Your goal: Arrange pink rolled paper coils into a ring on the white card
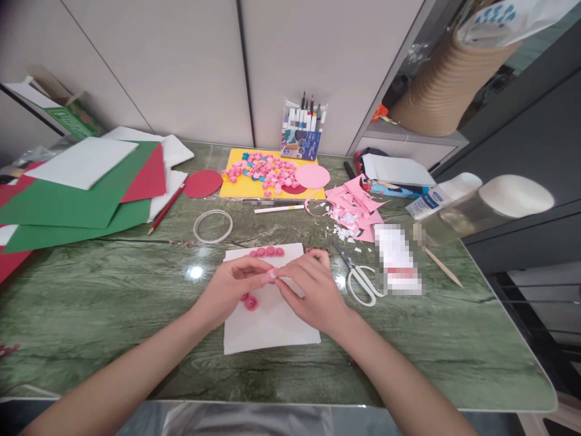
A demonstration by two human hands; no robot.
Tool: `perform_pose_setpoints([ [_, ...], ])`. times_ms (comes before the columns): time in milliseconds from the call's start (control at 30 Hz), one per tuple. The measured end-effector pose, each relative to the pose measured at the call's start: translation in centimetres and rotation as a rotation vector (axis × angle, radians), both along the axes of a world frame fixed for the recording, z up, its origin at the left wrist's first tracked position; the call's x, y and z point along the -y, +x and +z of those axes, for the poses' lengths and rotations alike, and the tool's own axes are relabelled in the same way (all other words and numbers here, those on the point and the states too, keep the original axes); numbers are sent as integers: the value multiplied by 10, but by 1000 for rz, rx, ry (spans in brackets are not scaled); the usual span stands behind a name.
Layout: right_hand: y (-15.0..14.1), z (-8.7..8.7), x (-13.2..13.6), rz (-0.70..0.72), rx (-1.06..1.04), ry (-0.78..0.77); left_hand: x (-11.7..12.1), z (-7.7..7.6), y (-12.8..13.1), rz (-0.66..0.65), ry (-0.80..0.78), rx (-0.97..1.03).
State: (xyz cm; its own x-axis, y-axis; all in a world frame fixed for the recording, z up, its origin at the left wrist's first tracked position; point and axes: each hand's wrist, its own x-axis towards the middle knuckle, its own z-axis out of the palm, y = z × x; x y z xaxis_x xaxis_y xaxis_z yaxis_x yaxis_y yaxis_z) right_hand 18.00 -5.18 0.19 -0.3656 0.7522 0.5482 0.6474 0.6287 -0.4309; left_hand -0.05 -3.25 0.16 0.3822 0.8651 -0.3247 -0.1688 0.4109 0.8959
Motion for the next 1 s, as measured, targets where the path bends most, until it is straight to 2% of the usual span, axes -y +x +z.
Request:
perform_pose_setpoints([
  [267, 0, -2, -1, -66, 29, 24, -1, 0, 1, 40, 35, -45],
  [533, -2, -6, 1, -82, 55, 88, 6, 2, 2, 32, 223, -252],
  [733, -2, -7, 2, -75, 105, 145, 7, 4, 3, 44, 226, -310],
  [1000, -2, -9, 2, -74, 123, 173, 4, 0, 3, 64, 117, -186],
])
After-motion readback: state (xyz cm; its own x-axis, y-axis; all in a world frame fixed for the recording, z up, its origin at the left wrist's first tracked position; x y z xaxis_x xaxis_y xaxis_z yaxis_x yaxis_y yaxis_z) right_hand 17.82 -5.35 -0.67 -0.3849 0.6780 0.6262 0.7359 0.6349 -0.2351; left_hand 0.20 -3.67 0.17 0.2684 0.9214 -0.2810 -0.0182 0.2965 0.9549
